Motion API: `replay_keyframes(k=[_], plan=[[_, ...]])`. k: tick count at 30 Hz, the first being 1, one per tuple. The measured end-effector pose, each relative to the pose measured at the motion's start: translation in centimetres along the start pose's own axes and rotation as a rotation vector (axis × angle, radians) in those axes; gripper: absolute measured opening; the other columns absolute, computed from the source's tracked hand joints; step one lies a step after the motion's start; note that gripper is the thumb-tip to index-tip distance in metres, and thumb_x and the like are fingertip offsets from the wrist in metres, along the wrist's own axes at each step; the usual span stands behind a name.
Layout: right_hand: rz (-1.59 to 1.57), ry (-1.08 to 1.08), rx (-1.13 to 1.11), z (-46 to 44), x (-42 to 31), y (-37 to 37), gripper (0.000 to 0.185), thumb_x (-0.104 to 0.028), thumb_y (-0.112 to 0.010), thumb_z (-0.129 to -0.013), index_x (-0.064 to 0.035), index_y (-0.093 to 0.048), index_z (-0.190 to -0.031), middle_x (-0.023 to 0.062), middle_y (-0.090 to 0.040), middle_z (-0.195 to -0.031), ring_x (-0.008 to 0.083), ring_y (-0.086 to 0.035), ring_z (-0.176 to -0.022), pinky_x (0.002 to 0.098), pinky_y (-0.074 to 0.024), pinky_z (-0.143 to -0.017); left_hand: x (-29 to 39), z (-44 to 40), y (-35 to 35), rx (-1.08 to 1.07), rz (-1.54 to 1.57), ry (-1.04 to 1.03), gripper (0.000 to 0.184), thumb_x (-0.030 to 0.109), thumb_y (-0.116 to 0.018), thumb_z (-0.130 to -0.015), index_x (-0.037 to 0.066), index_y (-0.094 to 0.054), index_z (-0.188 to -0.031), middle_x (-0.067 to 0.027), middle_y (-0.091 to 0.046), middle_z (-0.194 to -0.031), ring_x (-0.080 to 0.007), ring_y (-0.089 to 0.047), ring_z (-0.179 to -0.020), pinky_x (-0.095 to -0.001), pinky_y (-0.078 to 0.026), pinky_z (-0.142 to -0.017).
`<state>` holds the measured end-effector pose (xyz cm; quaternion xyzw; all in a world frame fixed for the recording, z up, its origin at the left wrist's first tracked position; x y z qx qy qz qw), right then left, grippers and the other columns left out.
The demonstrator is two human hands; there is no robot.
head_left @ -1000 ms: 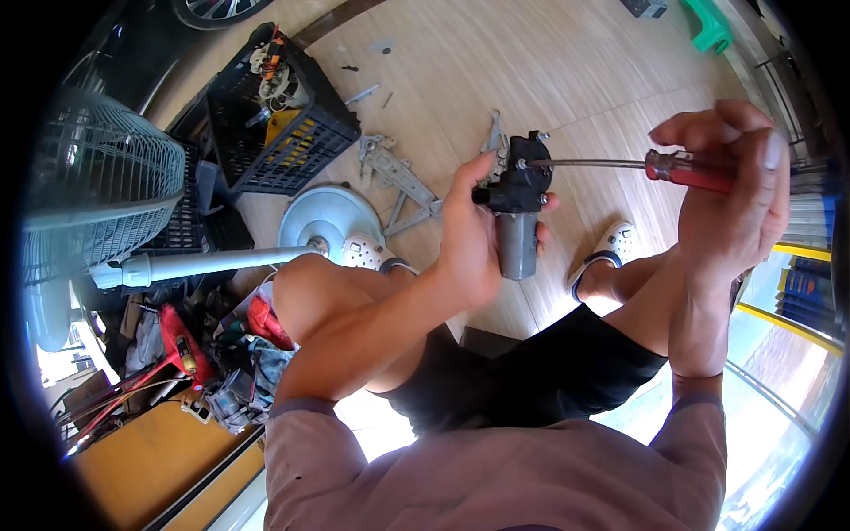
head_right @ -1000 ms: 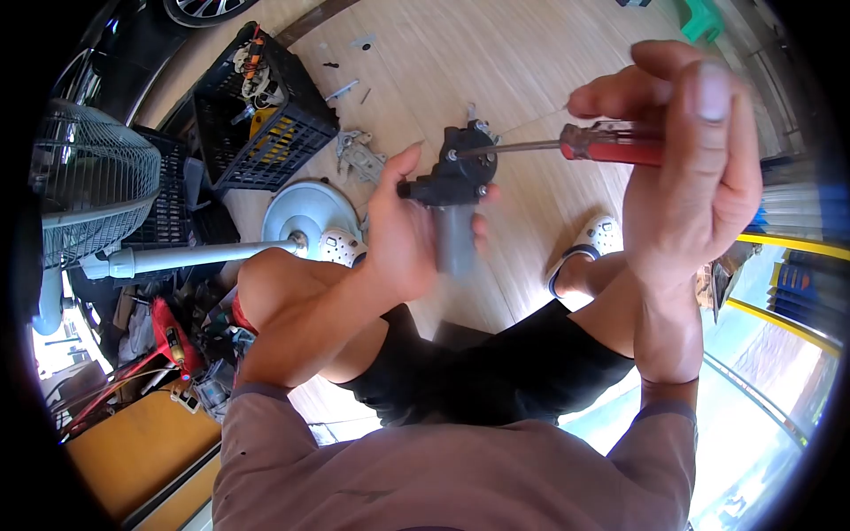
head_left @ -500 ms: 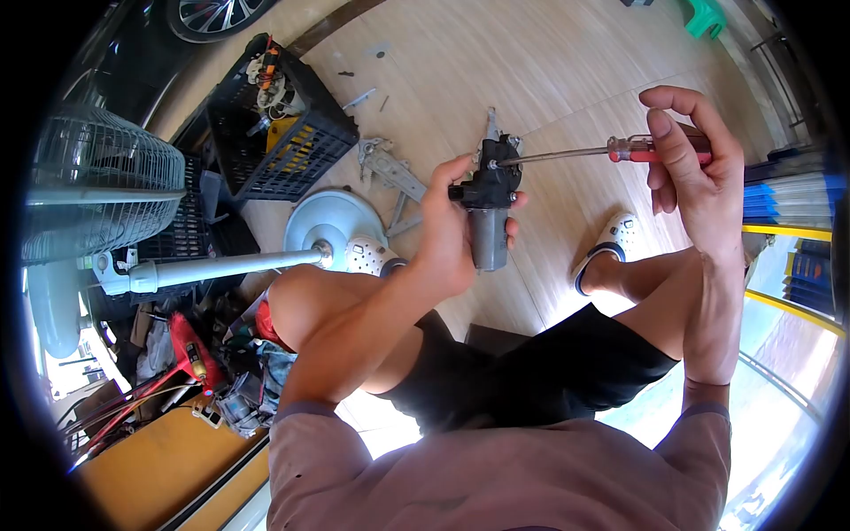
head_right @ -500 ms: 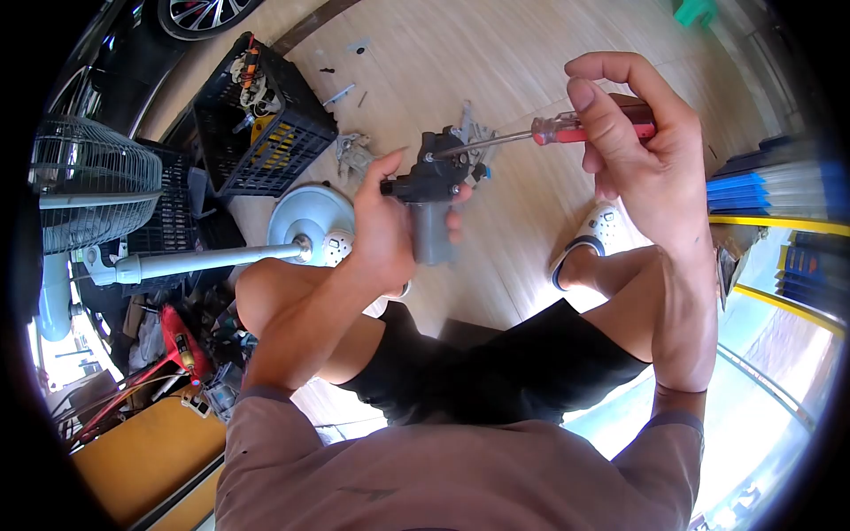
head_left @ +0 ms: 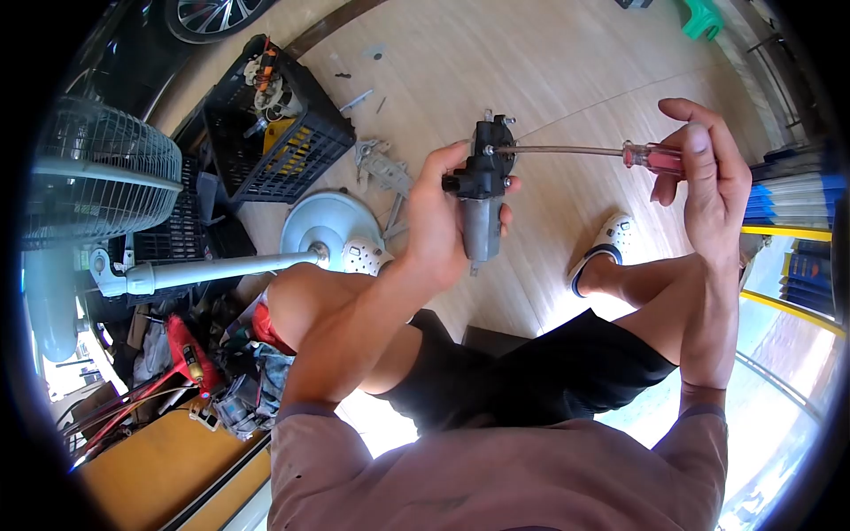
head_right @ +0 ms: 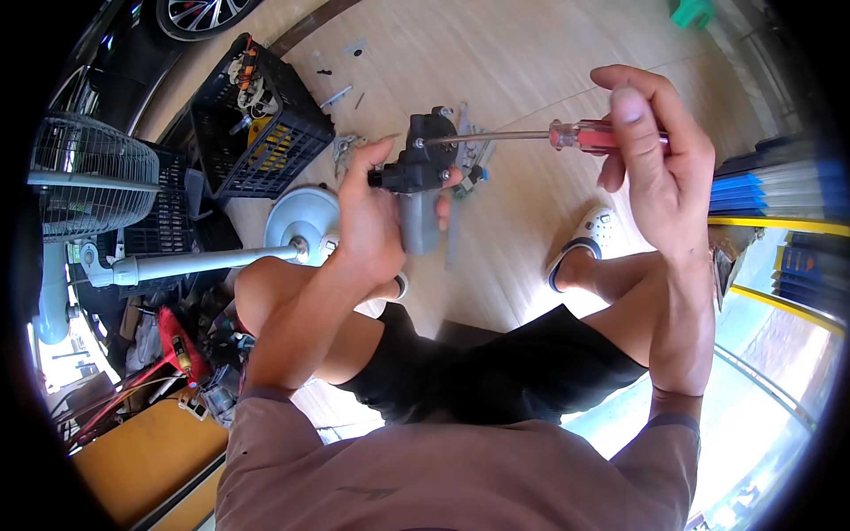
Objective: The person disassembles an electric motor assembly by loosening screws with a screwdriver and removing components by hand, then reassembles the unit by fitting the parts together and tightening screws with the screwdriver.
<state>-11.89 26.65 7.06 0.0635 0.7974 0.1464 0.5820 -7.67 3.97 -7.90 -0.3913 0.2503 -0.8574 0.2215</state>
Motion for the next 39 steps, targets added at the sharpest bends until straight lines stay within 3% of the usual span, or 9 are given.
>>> replay_keyframes(k=[2,11,15,19,23,26,33,35,39], plan=[[-0.044,-0.036,-0.002,-0.3,0.2,0.2,0.023,-0.014,-0.054,-0.104,0.0004,-0.061,-0.12,0.0056,-0.069,-0.082,0.0072,-0.066,-0.067,0.0176,-0.0423,-0.052,-0.3,-0.1,-0.1,0.026,0.018,0.005,0.05,0.053,-0.049,-0.091,0.007,-0.063,-0.107,-0.0104,-0.068,-0.092,-0.0203,-0.062,-0.062,-0.0341,-0.049,-0.058],[0.079,0.195,0.074,0.3,-1.8,-1.1,0.021,-0.006,-0.056,-0.101,0.0009,-0.061,-0.121,0.0085,-0.072,-0.094,0.0071,-0.066,-0.068,0.0171,-0.0437,-0.05,-0.7,-0.3,0.0,0.061,0.045,0.044,0.049,0.053,-0.048,-0.09,0.008,-0.063,-0.105,-0.0087,-0.066,-0.089,-0.0194,-0.061,-0.061,-0.0337,-0.049,-0.058],[-0.035,-0.071,0.0,-0.4,0.5,-0.4,0.028,0.0,-0.059,-0.097,0.0003,-0.059,-0.125,0.0092,-0.071,-0.1,0.007,-0.064,-0.069,0.0179,-0.0471,-0.056,-0.7,-0.2,0.1,0.066,0.026,0.043,0.049,0.053,-0.048,-0.09,0.008,-0.063,-0.105,-0.0086,-0.066,-0.089,-0.0194,-0.061,-0.062,-0.0338,-0.049,-0.058],[-0.023,0.147,0.117,-0.7,-1.2,-0.7,0.031,-0.004,-0.062,-0.097,0.0007,-0.058,-0.127,0.0093,-0.072,-0.098,0.0053,-0.059,-0.06,0.0176,-0.043,-0.049,-1.3,-0.2,0.1,0.07,0.026,0.08,0.049,0.053,-0.048,-0.091,0.009,-0.063,-0.105,-0.0084,-0.067,-0.089,-0.0194,-0.061,-0.062,-0.034,-0.049,-0.058],[0.027,0.245,0.009,-0.5,-1.4,-0.8,0.031,-0.001,-0.062,-0.096,0.0015,-0.058,-0.127,0.0106,-0.072,-0.1,0.0049,-0.057,-0.058,0.0169,-0.0411,-0.047,-1.3,-0.3,0.3,0.078,0.015,0.076,0.05,0.054,-0.047,-0.091,0.009,-0.064,-0.105,-0.0083,-0.067,-0.089,-0.0194,-0.061,-0.062,-0.0337,-0.049,-0.059],[-0.071,0.028,-0.06,-0.3,-0.2,-0.9,0.033,0.006,-0.059,-0.093,0.0017,-0.059,-0.126,0.0116,-0.072,-0.104,0.005,-0.058,-0.062,0.0178,-0.0433,-0.052,-1.1,-0.2,0.3,0.076,0.017,0.073,0.05,0.054,-0.047,-0.09,0.009,-0.064,-0.105,-0.0083,-0.067,-0.09,-0.0195,-0.061,-0.062,-0.0338,-0.049,-0.059],[-0.022,0.287,0.073,-0.3,-2.5,-1.1,0.026,-0.004,-0.059,-0.099,0.0019,-0.06,-0.124,0.0111,-0.072,-0.097,0.0047,-0.057,-0.056,0.0168,-0.0378,-0.045,-1.3,-0.1,0.0,0.058,0.045,0.1,0.054,0.055,-0.047,-0.09,0.007,-0.064,-0.109,-0.0101,-0.067,-0.093,-0.0207,-0.061,-0.066,-0.0351,-0.049,-0.063],[-0.113,0.177,-0.023,-0.4,-1.3,-0.9,0.028,-0.001,-0.06,-0.097,0.0018,-0.059,-0.125,0.0114,-0.072,-0.099,0.0049,-0.058,-0.057,0.0167,-0.04,-0.047,-1.3,-0.3,0.2,0.038,0.032,0.09,0.061,0.056,-0.047,-0.09,0.003,-0.064,-0.116,-0.0133,-0.068,-0.1,-0.0229,-0.061,-0.071,-0.0368,-0.048,-0.068],[-0.069,0.109,0.08,-0.4,-1.1,-0.3,0.029,0.002,-0.059,-0.096,0.0015,-0.059,-0.125,0.0108,-0.072,-0.099,0.0049,-0.058,-0.059,0.0177,-0.0419,-0.049,-1.3,-0.1,0.1,0.043,0.014,0.083,0.061,0.056,-0.047,-0.09,0.003,-0.063,-0.116,-0.013,-0.068,-0.099,-0.0226,-0.061,-0.071,-0.0363,-0.048,-0.067]])
Point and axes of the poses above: each hand's wrist, its own z-axis away from the middle knuckle, its own y-axis out of the back of the hand, x = y × z, the point moved 10 cm from there along -z, towards the middle knuckle
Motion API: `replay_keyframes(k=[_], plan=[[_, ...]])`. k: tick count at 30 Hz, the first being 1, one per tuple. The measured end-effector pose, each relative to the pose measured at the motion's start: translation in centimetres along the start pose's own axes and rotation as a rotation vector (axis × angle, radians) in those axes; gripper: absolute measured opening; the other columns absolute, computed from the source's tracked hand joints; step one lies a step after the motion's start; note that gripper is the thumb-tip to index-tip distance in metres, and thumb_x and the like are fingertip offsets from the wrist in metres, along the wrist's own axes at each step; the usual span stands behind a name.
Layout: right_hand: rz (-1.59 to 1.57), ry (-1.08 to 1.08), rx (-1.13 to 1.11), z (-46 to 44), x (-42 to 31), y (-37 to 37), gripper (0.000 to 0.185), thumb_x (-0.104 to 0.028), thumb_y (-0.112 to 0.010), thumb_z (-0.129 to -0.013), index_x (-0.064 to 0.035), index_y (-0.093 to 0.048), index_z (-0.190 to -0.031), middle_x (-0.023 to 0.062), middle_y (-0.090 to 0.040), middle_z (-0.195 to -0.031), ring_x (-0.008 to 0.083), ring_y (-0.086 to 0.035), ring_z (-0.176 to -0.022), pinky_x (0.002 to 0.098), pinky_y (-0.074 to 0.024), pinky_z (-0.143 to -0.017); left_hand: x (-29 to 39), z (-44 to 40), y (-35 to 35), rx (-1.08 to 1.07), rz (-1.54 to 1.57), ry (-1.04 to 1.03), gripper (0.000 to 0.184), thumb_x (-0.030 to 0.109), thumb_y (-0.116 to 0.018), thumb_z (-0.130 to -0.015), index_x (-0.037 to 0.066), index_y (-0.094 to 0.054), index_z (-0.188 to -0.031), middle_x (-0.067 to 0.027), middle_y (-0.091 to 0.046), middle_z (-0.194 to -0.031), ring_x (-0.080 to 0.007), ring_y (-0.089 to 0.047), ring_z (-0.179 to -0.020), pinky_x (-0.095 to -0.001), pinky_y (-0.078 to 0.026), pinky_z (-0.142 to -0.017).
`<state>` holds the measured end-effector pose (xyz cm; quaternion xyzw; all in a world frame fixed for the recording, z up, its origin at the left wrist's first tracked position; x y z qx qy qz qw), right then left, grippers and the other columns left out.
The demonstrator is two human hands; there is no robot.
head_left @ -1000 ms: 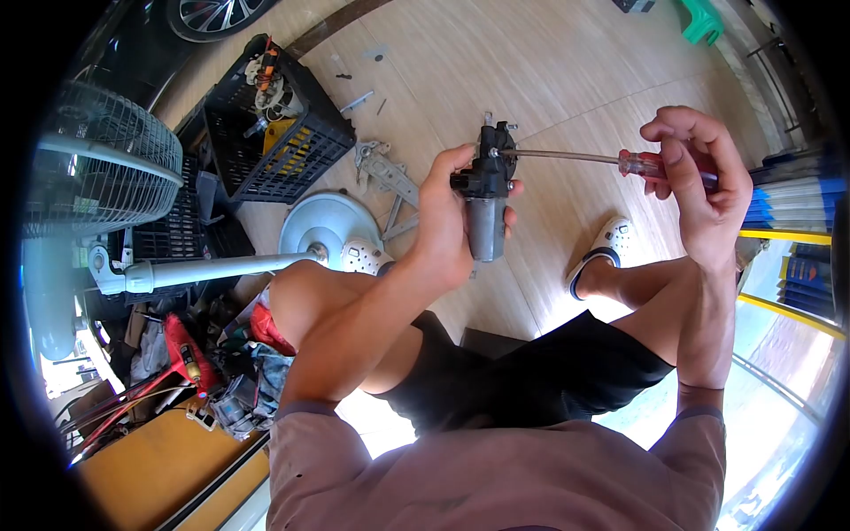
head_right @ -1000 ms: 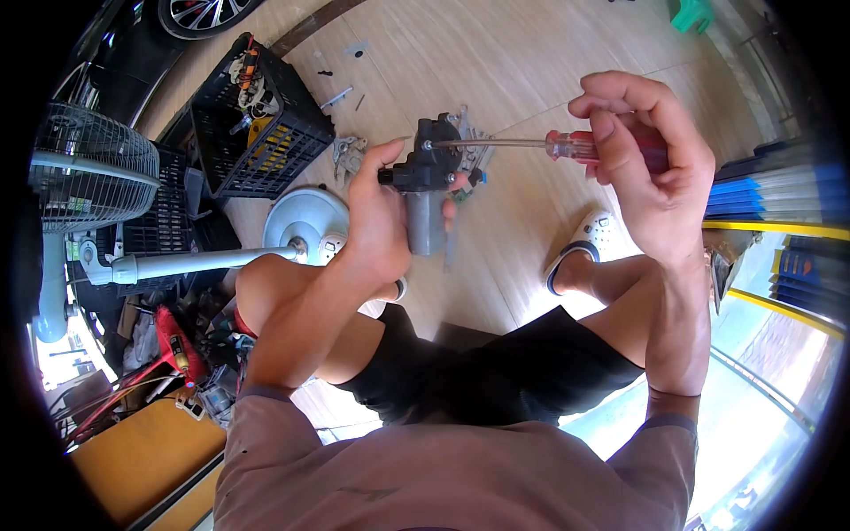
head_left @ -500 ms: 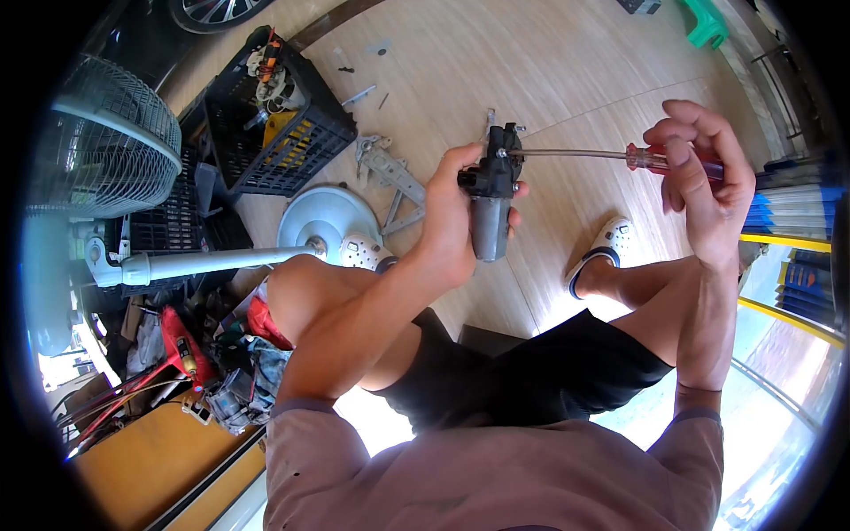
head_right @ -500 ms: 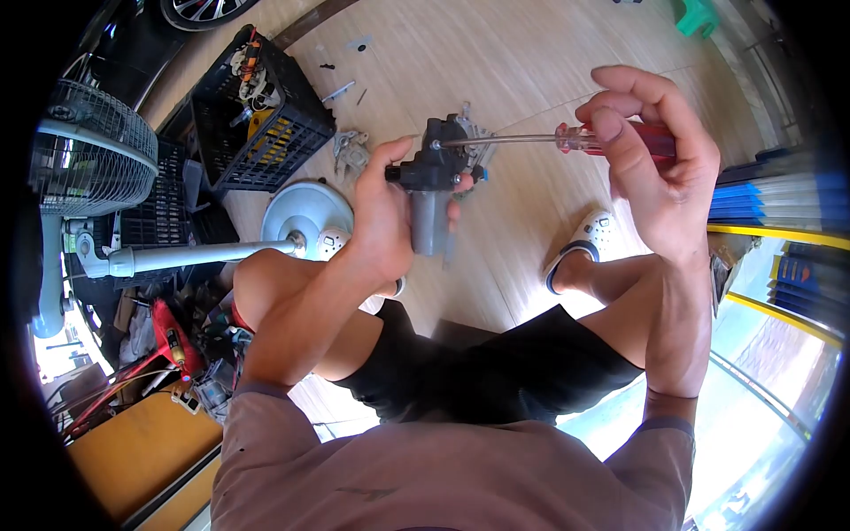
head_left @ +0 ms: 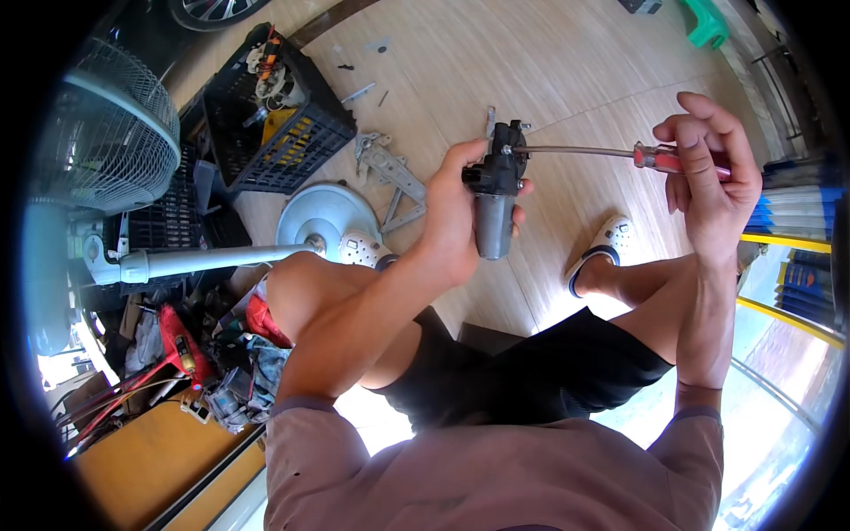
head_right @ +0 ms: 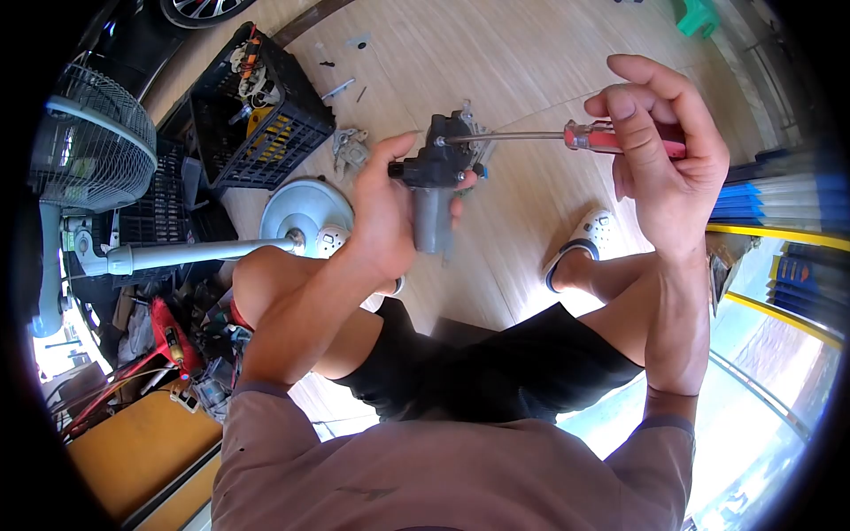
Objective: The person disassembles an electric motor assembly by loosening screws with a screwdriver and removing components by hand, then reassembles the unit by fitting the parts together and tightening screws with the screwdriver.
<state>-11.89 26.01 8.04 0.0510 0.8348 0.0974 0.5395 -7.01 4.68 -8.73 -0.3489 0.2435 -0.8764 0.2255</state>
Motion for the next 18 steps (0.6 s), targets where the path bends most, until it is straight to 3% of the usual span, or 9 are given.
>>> replay_keyframes(k=[4,8,11,14,18], plan=[[0.069,0.205,0.032,-0.3,-1.3,-0.6,0.029,0.0,-0.059,-0.097,0.0011,-0.059,-0.126,0.0096,-0.071,-0.095,0.0049,-0.058,-0.058,0.0172,-0.0409,-0.048,-0.1,-0.1,0.2,0.008,-0.013,0.002,0.061,0.056,-0.048,-0.09,0.003,-0.064,-0.116,-0.0129,-0.068,-0.099,-0.0221,-0.061,-0.071,-0.0358,-0.048,-0.068],[-0.021,0.062,-0.11,-0.2,-0.2,-0.4,0.035,0.006,-0.058,-0.094,0.0012,-0.057,-0.128,0.0094,-0.07,-0.097,0.0058,-0.059,-0.061,0.0172,-0.0446,-0.051,-0.2,-0.1,0.4,0.022,0.0,0.019,0.061,0.056,-0.047,-0.09,0.003,-0.064,-0.116,-0.0128,-0.069,-0.1,-0.0218,-0.061,-0.071,-0.0354,-0.049,-0.069],[-0.028,0.024,-0.034,-0.1,0.1,0.1,0.035,0.004,-0.06,-0.093,0.0009,-0.058,-0.128,0.0095,-0.071,-0.097,0.0058,-0.059,-0.061,0.0177,-0.045,-0.053,-0.3,-0.2,0.3,-0.002,-0.026,0.009,0.062,0.056,-0.046,-0.09,0.002,-0.063,-0.117,-0.0126,-0.069,-0.101,-0.0217,-0.061,-0.071,-0.0353,-0.048,-0.069],[0.094,0.209,0.075,-0.2,-1.5,-0.3,0.032,0.001,-0.058,-0.096,0.0008,-0.058,-0.128,0.0096,-0.071,-0.095,0.0044,-0.056,-0.058,0.017,-0.0403,-0.048,-0.2,0.0,0.3,0.013,-0.041,0.004,0.062,0.056,-0.046,-0.09,0.002,-0.063,-0.117,-0.0124,-0.069,-0.101,-0.0215,-0.061,-0.071,-0.0351,-0.048,-0.069],[-0.008,0.157,-0.054,-0.2,-0.7,-0.3,0.036,0.005,-0.056,-0.094,0.001,-0.056,-0.13,0.0099,-0.071,-0.096,0.0043,-0.054,-0.057,0.0164,-0.0405,-0.048,-0.1,0.1,0.3,0.019,-0.047,-0.002,0.063,0.056,-0.046,-0.09,0.002,-0.063,-0.117,-0.0122,-0.069,-0.101,-0.0214,-0.061,-0.071,-0.0348,-0.048,-0.07]])
Point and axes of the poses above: each hand's wrist, its own z-axis away from the middle knuckle, its own y-axis out of the back of the hand, x = y × z, the point moved 10 cm from there along -z, towards the middle knuckle
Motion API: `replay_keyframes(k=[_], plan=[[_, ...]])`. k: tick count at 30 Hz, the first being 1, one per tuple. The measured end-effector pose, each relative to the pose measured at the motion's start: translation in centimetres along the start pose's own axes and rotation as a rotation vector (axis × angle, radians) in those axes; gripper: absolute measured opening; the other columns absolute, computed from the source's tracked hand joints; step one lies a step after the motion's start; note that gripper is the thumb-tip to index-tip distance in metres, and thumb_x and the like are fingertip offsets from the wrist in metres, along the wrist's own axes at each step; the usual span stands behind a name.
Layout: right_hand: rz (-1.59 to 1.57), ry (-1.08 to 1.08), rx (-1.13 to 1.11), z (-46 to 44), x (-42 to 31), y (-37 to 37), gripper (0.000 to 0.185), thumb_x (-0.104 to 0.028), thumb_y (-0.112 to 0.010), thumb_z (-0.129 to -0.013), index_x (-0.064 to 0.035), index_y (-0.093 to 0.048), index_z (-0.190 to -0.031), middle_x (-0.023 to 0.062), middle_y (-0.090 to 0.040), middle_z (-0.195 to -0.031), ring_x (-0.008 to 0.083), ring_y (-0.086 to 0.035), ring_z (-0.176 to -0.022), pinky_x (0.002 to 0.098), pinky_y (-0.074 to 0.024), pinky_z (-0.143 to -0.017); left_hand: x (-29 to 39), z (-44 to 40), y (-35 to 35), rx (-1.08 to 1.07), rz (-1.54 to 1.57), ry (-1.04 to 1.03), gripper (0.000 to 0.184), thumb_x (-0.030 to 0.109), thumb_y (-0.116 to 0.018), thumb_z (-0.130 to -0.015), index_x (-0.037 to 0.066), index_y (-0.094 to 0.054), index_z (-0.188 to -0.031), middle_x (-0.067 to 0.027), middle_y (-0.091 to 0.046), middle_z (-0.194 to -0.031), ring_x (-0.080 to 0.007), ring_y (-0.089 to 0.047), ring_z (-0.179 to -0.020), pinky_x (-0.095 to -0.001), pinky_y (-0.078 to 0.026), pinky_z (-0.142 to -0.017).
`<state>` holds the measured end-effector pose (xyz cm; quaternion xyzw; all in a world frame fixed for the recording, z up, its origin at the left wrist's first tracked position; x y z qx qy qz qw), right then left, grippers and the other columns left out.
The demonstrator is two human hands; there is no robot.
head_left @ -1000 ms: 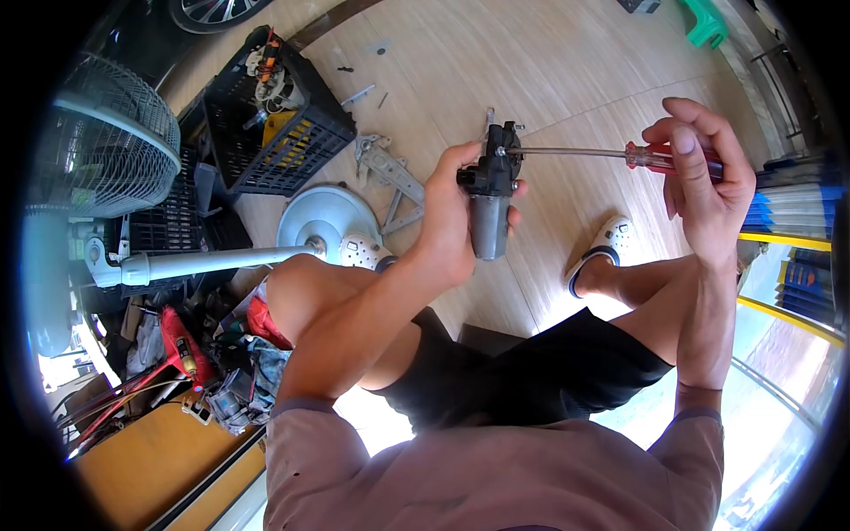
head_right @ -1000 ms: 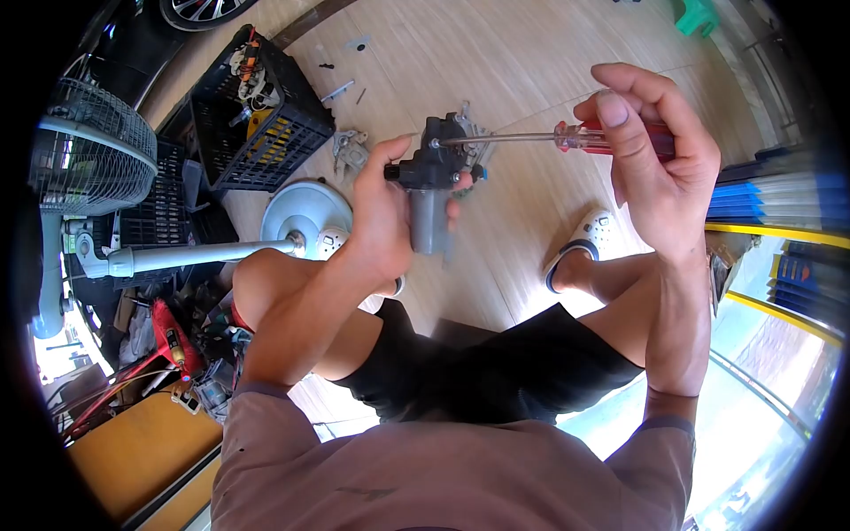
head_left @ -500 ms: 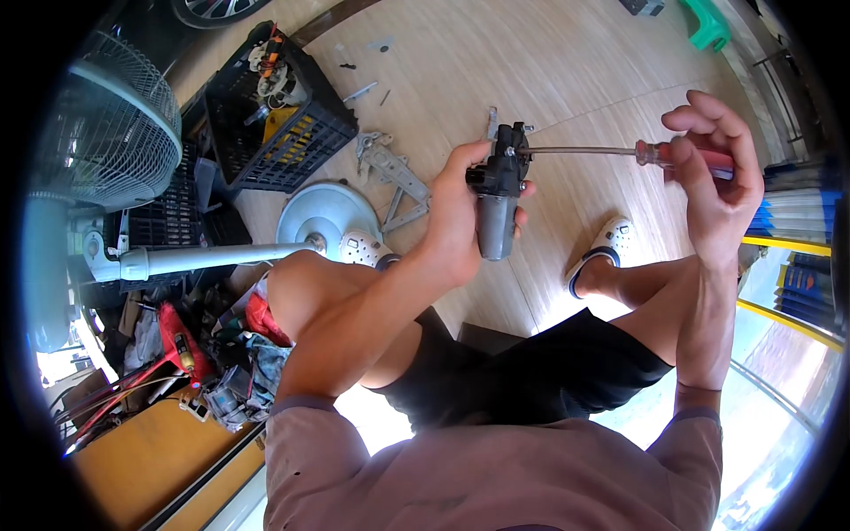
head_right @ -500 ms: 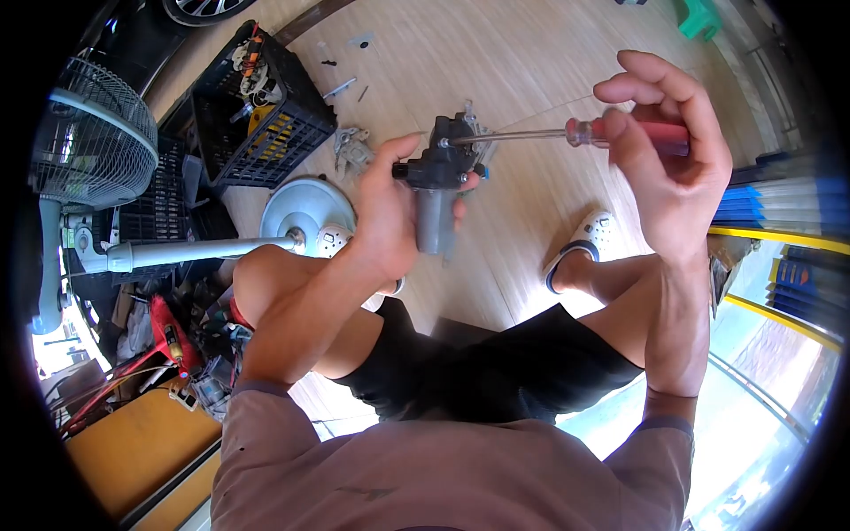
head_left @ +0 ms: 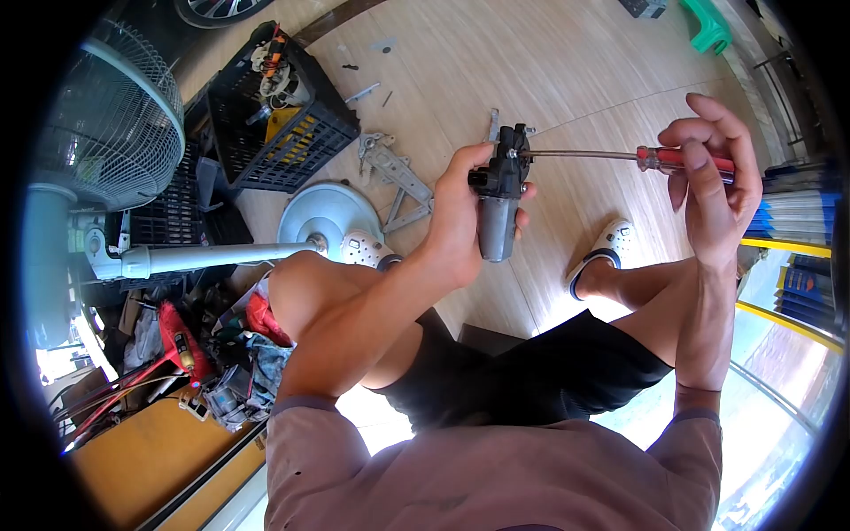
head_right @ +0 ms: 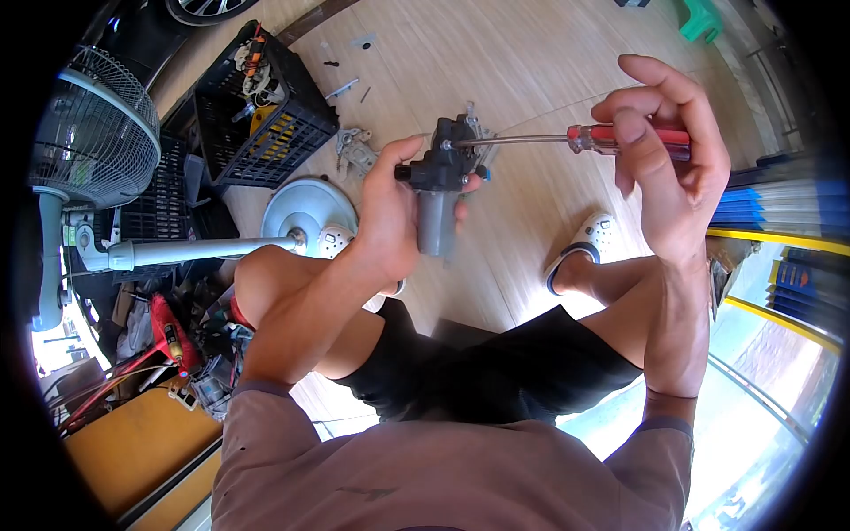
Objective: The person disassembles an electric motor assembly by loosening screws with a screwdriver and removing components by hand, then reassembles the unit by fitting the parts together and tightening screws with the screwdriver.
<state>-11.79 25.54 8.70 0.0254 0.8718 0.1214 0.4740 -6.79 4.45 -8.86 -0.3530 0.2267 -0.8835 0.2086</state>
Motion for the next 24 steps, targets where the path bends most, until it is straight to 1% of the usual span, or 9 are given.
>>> replay_keyframes(k=[5,9,11,13,15,18,19,22,24], plan=[[-0.008,-0.092,0.031,0.2,0.1,0.1,0.034,0.003,-0.058,-0.094,0.0005,-0.057,-0.128,0.0102,-0.071,-0.096,0.0047,-0.054,-0.057,0.0173,-0.0422,-0.051,-0.2,-0.1,0.0,-0.005,0.005,0.014,0.063,0.056,-0.046,-0.09,0.002,-0.063,-0.118,-0.0127,-0.07,-0.102,-0.0216,-0.061,-0.072,-0.0346,-0.049,-0.07],[0.015,0.043,0.102,-0.1,-0.6,-0.7,0.032,0.0,-0.06,-0.096,0.0013,-0.057,-0.127,0.0106,-0.071,-0.094,0.0054,-0.054,-0.055,0.0176,-0.04,-0.047,0.0,-0.1,0.4,0.037,0.021,0.012,0.062,0.056,-0.048,-0.09,0.002,-0.064,-0.117,-0.0135,-0.07,-0.102,-0.0222,-0.062,-0.072,-0.0357,-0.049,-0.069],[-0.07,-0.085,0.04,0.4,0.2,-0.3,0.033,0.0,-0.06,-0.095,0.0017,-0.056,-0.128,0.0105,-0.071,-0.094,0.0064,-0.055,-0.055,0.018,-0.0411,-0.047,0.0,0.1,0.4,0.069,0.037,0.021,0.062,0.056,-0.049,-0.089,0.002,-0.064,-0.117,-0.014,-0.07,-0.102,-0.0227,-0.061,-0.072,-0.0363,-0.049,-0.069],[-0.093,-0.183,0.061,0.5,0.6,-0.3,0.03,0.001,-0.058,-0.097,0.0008,-0.056,-0.127,0.0092,-0.07,-0.094,0.0126,-0.069,-0.07,0.0202,-0.0476,-0.053,-0.3,-0.2,0.3,0.026,0.093,0.011,0.053,0.054,-0.052,-0.089,0.007,-0.064,-0.109,-0.0116,-0.068,-0.095,-0.0215,-0.062,-0.066,-0.0343,-0.05,-0.062],[-0.084,-0.17,0.035,0.3,-0.1,-0.7,0.032,0.009,-0.057,-0.094,0.0016,-0.056,-0.126,0.0087,-0.068,-0.094,0.0177,-0.072,-0.077,0.0225,-0.0541,-0.06,-0.2,-0.3,0.0,-0.012,0.131,-0.013,0.049,0.053,-0.054,-0.089,0.008,-0.064,-0.106,-0.0103,-0.067,-0.092,-0.0213,-0.062,-0.064,-0.0338,-0.051,-0.059],[-0.036,-0.052,-0.013,0.0,-1.2,-1.0,0.043,0.011,-0.052,-0.087,0.0036,-0.051,-0.13,0.016,-0.066,-0.109,0.0108,-0.063,-0.071,0.0223,-0.0509,-0.062,-0.1,-0.4,0.3,-0.022,0.099,-0.02,0.058,0.055,-0.051,-0.089,0.003,-0.064,-0.112,-0.0136,-0.068,-0.097,-0.0236,-0.061,-0.068,-0.0364,-0.049,-0.064],[-0.041,-0.031,-0.025,-0.1,-1.3,-1.1,0.042,0.008,-0.055,-0.088,0.0034,-0.051,-0.13,0.0162,-0.067,-0.105,0.0106,-0.062,-0.068,0.0223,-0.0504,-0.061,-0.1,-0.4,0.5,-0.013,0.076,-0.014,0.063,0.057,-0.049,-0.089,0.001,-0.064,-0.114,-0.0153,-0.068,-0.099,-0.0246,-0.061,-0.07,-0.0375,-0.049,-0.067],[-0.124,-0.124,-0.036,0.1,-0.5,-1.1,0.037,0.006,-0.057,-0.091,0.0039,-0.051,-0.128,0.0153,-0.069,-0.097,0.0104,-0.061,-0.064,0.021,-0.0496,-0.058,0.3,0.3,-0.2,-0.026,0.106,-0.013,0.05,0.05,-0.054,-0.089,0.007,-0.066,-0.111,-0.0113,-0.069,-0.097,-0.0226,-0.062,-0.069,-0.0358,-0.048,-0.061],[-0.12,-0.109,-0.033,0.1,-0.3,-1.0,0.037,0.007,-0.056,-0.092,0.0037,-0.051,-0.128,0.0157,-0.068,-0.1,0.0105,-0.061,-0.066,0.0209,-0.0496,-0.057,0.3,0.1,-0.2,-0.041,0.11,-0.023,0.05,0.05,-0.054,-0.089,0.007,-0.066,-0.111,-0.0115,-0.069,-0.096,-0.0227,-0.062,-0.068,-0.0357,-0.048,-0.062]])
Point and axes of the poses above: each hand's wrist, its own z-axis away from the middle knuckle, its own y-axis out of the back of the hand, x = y × z, the point moved 10 cm from there along -z, towards the middle knuckle
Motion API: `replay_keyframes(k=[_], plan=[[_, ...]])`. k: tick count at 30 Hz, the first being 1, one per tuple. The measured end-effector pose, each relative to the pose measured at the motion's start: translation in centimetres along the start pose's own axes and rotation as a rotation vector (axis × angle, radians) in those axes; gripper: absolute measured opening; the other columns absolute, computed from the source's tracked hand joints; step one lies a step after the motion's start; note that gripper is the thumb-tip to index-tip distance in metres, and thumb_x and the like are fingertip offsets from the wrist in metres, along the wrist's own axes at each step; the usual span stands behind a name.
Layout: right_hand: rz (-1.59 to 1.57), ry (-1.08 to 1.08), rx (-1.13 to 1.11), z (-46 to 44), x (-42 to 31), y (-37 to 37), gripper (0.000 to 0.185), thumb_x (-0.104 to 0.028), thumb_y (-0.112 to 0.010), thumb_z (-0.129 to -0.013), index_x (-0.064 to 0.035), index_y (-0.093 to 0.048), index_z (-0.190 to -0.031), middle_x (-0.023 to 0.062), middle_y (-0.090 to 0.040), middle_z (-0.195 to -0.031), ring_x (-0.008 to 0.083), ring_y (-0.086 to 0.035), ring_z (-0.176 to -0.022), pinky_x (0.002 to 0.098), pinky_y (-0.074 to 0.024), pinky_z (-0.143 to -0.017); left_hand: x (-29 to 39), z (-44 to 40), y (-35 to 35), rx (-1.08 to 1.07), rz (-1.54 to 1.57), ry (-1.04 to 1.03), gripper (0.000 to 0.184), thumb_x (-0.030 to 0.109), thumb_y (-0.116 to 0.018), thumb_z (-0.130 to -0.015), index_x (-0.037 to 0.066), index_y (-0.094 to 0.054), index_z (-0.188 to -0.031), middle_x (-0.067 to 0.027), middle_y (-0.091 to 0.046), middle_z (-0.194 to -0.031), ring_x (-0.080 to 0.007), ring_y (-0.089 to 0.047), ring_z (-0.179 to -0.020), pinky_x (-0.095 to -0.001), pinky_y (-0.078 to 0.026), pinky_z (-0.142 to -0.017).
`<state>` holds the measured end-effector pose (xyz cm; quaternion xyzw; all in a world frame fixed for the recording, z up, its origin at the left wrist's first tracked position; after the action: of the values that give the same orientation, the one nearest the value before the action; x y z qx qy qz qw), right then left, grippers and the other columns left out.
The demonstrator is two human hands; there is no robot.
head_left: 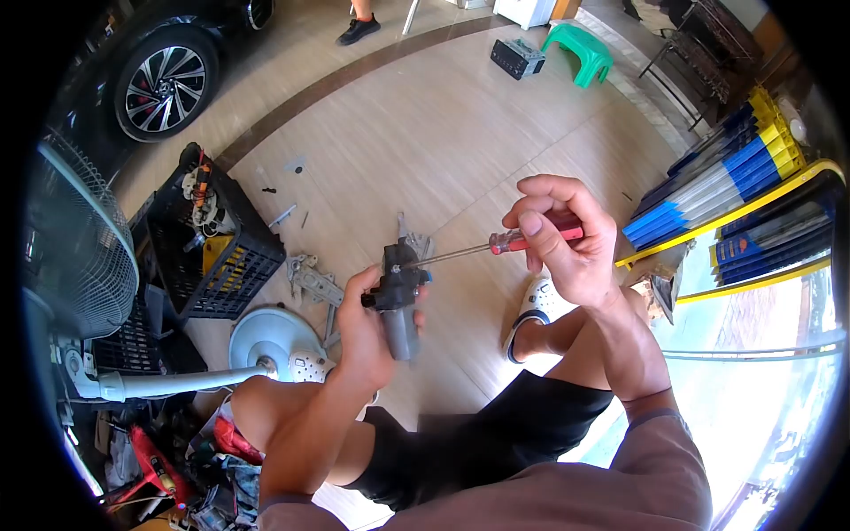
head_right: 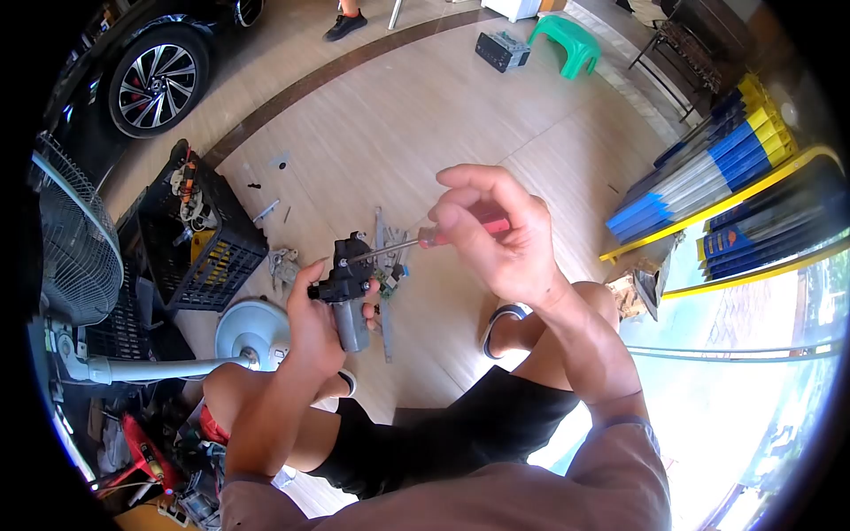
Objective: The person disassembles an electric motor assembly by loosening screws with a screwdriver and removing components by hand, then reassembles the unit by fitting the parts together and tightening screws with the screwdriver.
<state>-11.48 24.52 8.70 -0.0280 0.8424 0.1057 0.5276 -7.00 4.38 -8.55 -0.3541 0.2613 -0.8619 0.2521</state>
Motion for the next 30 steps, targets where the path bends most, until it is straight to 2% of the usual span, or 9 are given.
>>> replay_keyframes(k=[4,6,10,12,14,17,22,28,30], plan=[[0.076,0.014,0.05,0.2,-0.7,0.0,0.041,0.009,-0.056,-0.091,0.004,-0.048,-0.131,0.0167,-0.066,-0.107,0.0115,-0.063,-0.07,0.0213,-0.0499,-0.057,-0.2,0.0,0.5,0.02,-0.046,-0.003,0.062,0.057,-0.05,-0.088,0.002,-0.064,-0.114,-0.0146,-0.068,-0.098,-0.0238,-0.061,-0.07,-0.0367,-0.048,-0.067],[0.066,0.098,0.02,0.2,-0.8,0.1,0.04,0.001,-0.057,-0.093,0.0046,-0.047,-0.132,0.0166,-0.065,-0.107,0.0147,-0.066,-0.075,0.0213,-0.0496,-0.056,-0.3,-0.3,0.3,-0.011,-0.031,0.0,0.061,0.057,-0.05,-0.088,0.003,-0.064,-0.114,-0.014,-0.069,-0.097,-0.0237,-0.061,-0.07,-0.0366,-0.049,-0.067],[0.006,-0.069,0.078,0.4,1.1,0.8,0.037,-0.017,-0.056,-0.102,0.0037,-0.048,-0.132,0.0155,-0.067,-0.094,0.0143,-0.067,-0.068,0.0189,-0.0434,-0.042,0.0,0.2,0.3,0.006,-0.041,0.008,0.06,0.057,-0.051,-0.088,0.005,-0.065,-0.114,-0.0129,-0.069,-0.1,-0.0235,-0.061,-0.071,-0.0364,-0.049,-0.067],[0.023,-0.085,0.121,0.4,0.9,0.9,0.033,-0.006,-0.059,-0.099,0.0032,-0.053,-0.13,0.0128,-0.069,-0.095,0.0109,-0.066,-0.064,0.0208,-0.0461,-0.048,0.2,0.5,-0.2,0.028,-0.015,-0.003,0.047,0.054,-0.053,-0.089,0.01,-0.062,-0.103,-0.0089,-0.067,-0.088,-0.0202,-0.062,-0.061,-0.0331,-0.049,-0.057],[0.053,-0.065,0.164,0.3,0.6,0.9,0.037,-0.001,-0.06,-0.096,0.0028,-0.051,-0.132,0.013,-0.07,-0.099,0.0097,-0.062,-0.06,0.0211,-0.0461,-0.049,0.3,0.6,-0.1,0.02,-0.043,-0.015,0.047,0.054,-0.053,-0.09,0.01,-0.062,-0.103,-0.0084,-0.067,-0.088,-0.0195,-0.062,-0.061,-0.0329,-0.049,-0.057],[0.118,0.223,0.1,-0.2,-1.2,0.1,0.039,-0.001,-0.061,-0.096,0.0025,-0.05,-0.133,0.0132,-0.069,-0.101,0.0087,-0.059,-0.057,0.0221,-0.0472,-0.052,0.3,0.5,0.0,0.004,-0.078,-0.008,0.055,0.055,-0.05,-0.09,0.007,-0.064,-0.111,-0.0112,-0.068,-0.097,-0.0219,-0.061,-0.068,-0.0352,-0.049,-0.064],[-0.03,-0.024,0.091,0.1,0.8,1.0,0.032,0.001,-0.058,-0.095,0.0023,-0.056,-0.127,0.0133,-0.071,-0.095,0.0079,-0.058,-0.057,0.0221,-0.0472,-0.053,0.2,0.4,0.2,0.015,-0.076,0.008,0.059,0.056,-0.049,-0.089,0.005,-0.065,-0.115,-0.0126,-0.068,-0.102,-0.023,-0.061,-0.071,-0.036,-0.048,-0.069],[0.073,0.184,0.117,-0.1,-0.9,0.3,0.03,0.0,-0.057,-0.097,0.0029,-0.056,-0.127,0.0139,-0.071,-0.095,0.0097,-0.061,-0.059,0.0199,-0.0452,-0.05,0.2,0.5,0.2,0.02,-0.071,0.012,0.06,0.057,-0.049,-0.089,0.005,-0.065,-0.115,-0.0125,-0.068,-0.103,-0.0229,-0.061,-0.072,-0.0356,-0.048,-0.07],[-0.045,0.102,0.047,-0.1,-0.2,0.3,0.031,0.002,-0.057,-0.096,0.0032,-0.056,-0.127,0.0137,-0.071,-0.096,0.0102,-0.063,-0.061,0.0202,-0.0461,-0.051,0.4,0.4,0.2,0.018,-0.068,0.006,0.061,0.057,-0.049,-0.089,0.005,-0.065,-0.116,-0.0124,-0.069,-0.103,-0.0228,-0.062,-0.072,-0.0357,-0.048,-0.07]])
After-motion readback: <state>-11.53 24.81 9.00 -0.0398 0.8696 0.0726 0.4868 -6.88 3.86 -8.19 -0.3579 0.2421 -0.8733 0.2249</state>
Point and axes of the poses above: each hand's wrist, its own z-axis away from the middle knuckle, its own y-axis out of the back of the hand, x = y × z, the point moved 10 cm from there along -z, towards the middle knuckle
